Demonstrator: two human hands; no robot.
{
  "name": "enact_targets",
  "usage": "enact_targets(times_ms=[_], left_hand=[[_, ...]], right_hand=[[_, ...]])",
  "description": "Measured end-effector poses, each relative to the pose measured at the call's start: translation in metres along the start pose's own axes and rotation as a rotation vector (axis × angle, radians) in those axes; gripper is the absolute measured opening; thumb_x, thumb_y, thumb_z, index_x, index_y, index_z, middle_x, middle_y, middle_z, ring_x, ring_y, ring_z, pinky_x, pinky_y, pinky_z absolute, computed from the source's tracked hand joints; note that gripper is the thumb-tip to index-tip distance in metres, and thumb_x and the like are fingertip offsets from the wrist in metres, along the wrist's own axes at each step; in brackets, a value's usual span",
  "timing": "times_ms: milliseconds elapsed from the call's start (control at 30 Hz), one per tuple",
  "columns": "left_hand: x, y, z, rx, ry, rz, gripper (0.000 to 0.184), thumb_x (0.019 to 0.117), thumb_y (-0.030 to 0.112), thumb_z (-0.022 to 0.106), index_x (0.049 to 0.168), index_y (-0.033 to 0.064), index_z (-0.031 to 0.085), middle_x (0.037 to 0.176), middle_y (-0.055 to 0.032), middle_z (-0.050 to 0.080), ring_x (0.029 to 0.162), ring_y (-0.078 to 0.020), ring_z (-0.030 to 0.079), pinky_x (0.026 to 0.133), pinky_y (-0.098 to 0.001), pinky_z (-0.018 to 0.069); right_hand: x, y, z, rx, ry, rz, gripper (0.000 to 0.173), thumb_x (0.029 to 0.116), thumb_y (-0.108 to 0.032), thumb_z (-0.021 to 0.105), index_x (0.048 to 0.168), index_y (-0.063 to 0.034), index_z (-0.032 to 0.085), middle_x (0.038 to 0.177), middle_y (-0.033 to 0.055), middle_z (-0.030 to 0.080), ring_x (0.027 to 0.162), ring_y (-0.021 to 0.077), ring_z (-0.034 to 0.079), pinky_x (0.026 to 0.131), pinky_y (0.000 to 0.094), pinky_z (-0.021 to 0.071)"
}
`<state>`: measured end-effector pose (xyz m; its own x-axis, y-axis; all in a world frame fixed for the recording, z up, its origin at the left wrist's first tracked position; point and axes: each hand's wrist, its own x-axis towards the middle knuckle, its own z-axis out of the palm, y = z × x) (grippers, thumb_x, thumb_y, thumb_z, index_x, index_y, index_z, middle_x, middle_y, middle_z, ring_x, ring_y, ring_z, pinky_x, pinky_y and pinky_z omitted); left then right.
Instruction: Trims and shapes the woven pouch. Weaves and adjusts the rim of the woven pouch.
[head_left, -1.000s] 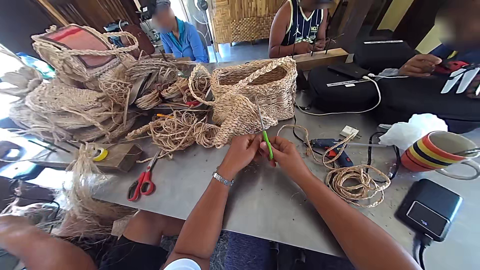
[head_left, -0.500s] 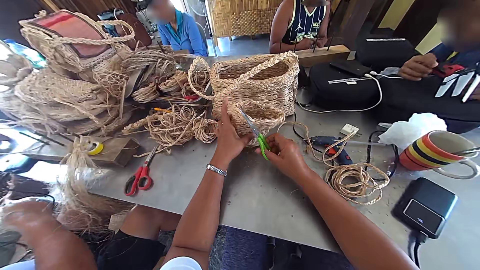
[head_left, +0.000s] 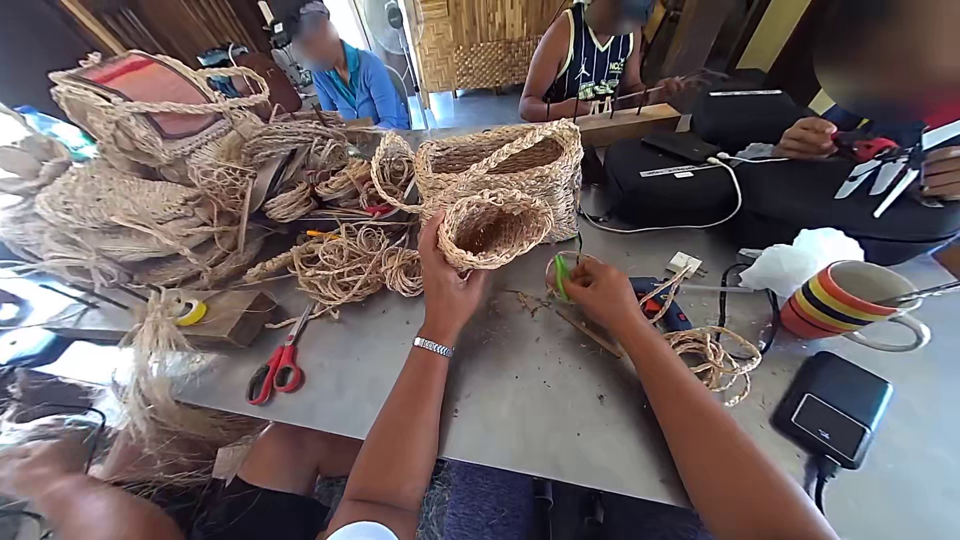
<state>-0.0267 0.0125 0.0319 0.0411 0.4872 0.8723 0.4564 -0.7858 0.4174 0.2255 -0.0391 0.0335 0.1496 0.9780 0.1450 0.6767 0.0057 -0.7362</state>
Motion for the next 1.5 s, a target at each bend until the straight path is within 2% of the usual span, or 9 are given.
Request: enact_targets(times_ms=[167,300,400,500,633,1133,1367,1433,1500], left_hand=[[-0.001,0.002,0.0,-0.028,0.018,0.022,0.097,0.0791,0.01,0.084,0.155,0.0046,0.024,0.156,-0.0184,0.037,0.141,-0.0242,0.046,0.115,-0.0427,0.0426],[-0.001,0.002,0.0,0.028,-0.008,0.039,0.092,0.081,0.011,0.084,0.154,0.0039,0.028,0.155,-0.0181,0.039,0.137,-0.0238,0.049,0.112,-0.0415,0.045],[-0.001,-0.002,-0.002,0.106,-0.023,0.018,0.088,0.083,0.012,0.082,0.154,0.0032,0.031,0.155,-0.017,0.041,0.139,-0.0252,0.048,0.115,-0.0427,0.0421],[0.0,-0.004,-0.004,0.225,-0.045,0.001,0.083,0.0857,0.013,0.078,0.154,0.0038,0.033,0.153,-0.0162,0.046,0.139,-0.0287,0.049,0.114,-0.0458,0.0416],[0.0,-0.005,-0.005,0.275,-0.057,0.001,0.077,0.0878,0.014,0.077,0.153,0.0043,0.037,0.153,-0.0153,0.047,0.14,-0.0304,0.047,0.115,-0.0482,0.0401],[0.001,-0.007,-0.005,0.31,-0.035,0.016,0.073,0.0874,0.014,0.075,0.151,0.0041,0.041,0.151,-0.0166,0.049,0.136,-0.0321,0.05,0.111,-0.0479,0.0423],[0.002,-0.01,-0.004,0.18,0.026,-0.051,0.079,0.087,0.016,0.078,0.153,0.0023,0.037,0.15,-0.0165,0.049,0.139,-0.0253,0.048,0.117,-0.0421,0.0404],[0.002,-0.005,-0.005,0.063,0.042,-0.106,0.09,0.084,0.014,0.081,0.156,0.002,0.027,0.149,-0.0173,0.048,0.135,-0.0229,0.053,0.112,-0.0403,0.046],[0.0,0.002,-0.006,-0.083,0.041,-0.181,0.1,0.0832,0.015,0.085,0.158,0.0062,0.019,0.149,-0.0149,0.048,0.132,-0.0198,0.055,0.109,-0.0387,0.0493]], right_hand=[[-0.01,-0.014,0.008,-0.178,-0.052,-0.048,0.04,0.0907,-0.042,0.078,0.098,-0.0027,0.072,0.082,0.0131,0.069,0.077,0.0302,0.068,0.074,0.0561,0.0555],[-0.011,-0.01,0.01,-0.056,0.182,-0.134,0.041,0.0941,-0.038,0.074,0.112,-0.0014,0.068,0.09,0.0154,0.069,0.079,0.0322,0.067,0.073,0.0566,0.0558],[-0.008,-0.004,0.009,0.011,0.377,-0.279,0.044,0.0969,-0.037,0.071,0.118,0.0008,0.062,0.1,0.0166,0.068,0.083,0.0293,0.066,0.073,0.048,0.0562],[-0.007,-0.003,0.007,-0.003,0.402,-0.384,0.055,0.0937,-0.045,0.072,0.122,0.0008,0.06,0.103,0.0158,0.067,0.088,0.0272,0.066,0.073,0.0438,0.0557],[-0.007,-0.004,0.011,-0.075,0.387,-0.436,0.055,0.0899,-0.047,0.076,0.115,-0.0002,0.063,0.097,0.0138,0.068,0.085,0.0277,0.067,0.073,0.0469,0.0572],[-0.007,-0.006,0.004,-0.061,0.305,-0.404,0.032,0.0933,-0.029,0.077,0.106,-0.0012,0.067,0.084,0.0113,0.068,0.071,0.0225,0.066,0.066,0.0422,0.0572],[-0.003,-0.005,0.005,0.089,0.353,-0.392,0.022,0.094,-0.023,0.075,0.101,-0.0033,0.069,0.083,0.0054,0.071,0.069,0.0112,0.068,0.066,0.0294,0.0588],[-0.002,-0.002,0.003,0.076,0.334,-0.311,0.026,0.094,-0.028,0.076,0.1,-0.0037,0.07,0.082,0.0054,0.071,0.068,0.0124,0.066,0.064,0.0318,0.0565],[-0.001,0.001,-0.001,-0.001,0.233,-0.185,0.031,0.0919,-0.031,0.079,0.099,-0.0024,0.07,0.082,0.0086,0.071,0.071,0.0197,0.068,0.069,0.043,0.0577]])
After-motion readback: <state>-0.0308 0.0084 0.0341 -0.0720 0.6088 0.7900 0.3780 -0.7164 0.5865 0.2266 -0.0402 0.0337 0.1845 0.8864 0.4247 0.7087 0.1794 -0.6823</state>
